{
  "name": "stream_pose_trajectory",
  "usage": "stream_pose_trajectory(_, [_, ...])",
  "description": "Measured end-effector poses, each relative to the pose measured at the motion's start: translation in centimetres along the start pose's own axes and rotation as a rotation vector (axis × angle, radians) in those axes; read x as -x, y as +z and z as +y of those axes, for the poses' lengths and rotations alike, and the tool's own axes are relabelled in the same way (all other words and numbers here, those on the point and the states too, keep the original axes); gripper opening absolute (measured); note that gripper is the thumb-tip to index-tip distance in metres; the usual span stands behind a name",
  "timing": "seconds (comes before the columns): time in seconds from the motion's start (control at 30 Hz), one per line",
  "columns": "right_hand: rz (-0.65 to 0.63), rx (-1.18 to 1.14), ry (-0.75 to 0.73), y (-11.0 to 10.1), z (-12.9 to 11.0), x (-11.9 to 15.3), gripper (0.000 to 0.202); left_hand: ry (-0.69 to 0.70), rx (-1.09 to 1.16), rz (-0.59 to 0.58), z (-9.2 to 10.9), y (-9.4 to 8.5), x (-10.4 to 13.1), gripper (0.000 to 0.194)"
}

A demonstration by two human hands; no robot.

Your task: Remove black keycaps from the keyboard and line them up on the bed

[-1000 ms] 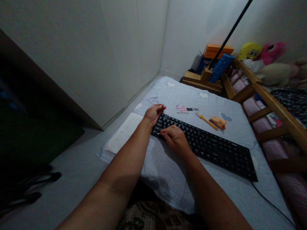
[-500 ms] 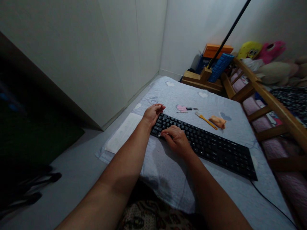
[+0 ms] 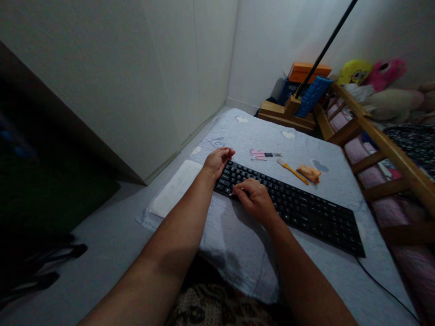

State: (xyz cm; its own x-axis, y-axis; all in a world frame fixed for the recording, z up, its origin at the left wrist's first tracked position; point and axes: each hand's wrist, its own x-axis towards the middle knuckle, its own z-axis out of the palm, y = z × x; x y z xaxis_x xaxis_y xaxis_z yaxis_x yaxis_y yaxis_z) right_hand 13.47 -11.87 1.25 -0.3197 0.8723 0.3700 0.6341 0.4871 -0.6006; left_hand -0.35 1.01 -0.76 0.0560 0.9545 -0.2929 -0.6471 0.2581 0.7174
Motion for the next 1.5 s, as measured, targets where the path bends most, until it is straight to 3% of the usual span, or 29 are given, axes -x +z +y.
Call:
stream_pose_trajectory(0.73, [0.08, 0.027, 0.038, 0.3, 0.2, -0.1, 0.02, 0.0, -0.006, 0.014, 0.0, 0.0, 0.0, 0.01])
stream_pose_trajectory(1.5, [0.051, -0.029, 0.031, 1.1, 0.3, -0.8, 0.02, 0.007, 0.009, -0.008, 0.1, 0.0, 0.2, 0.011])
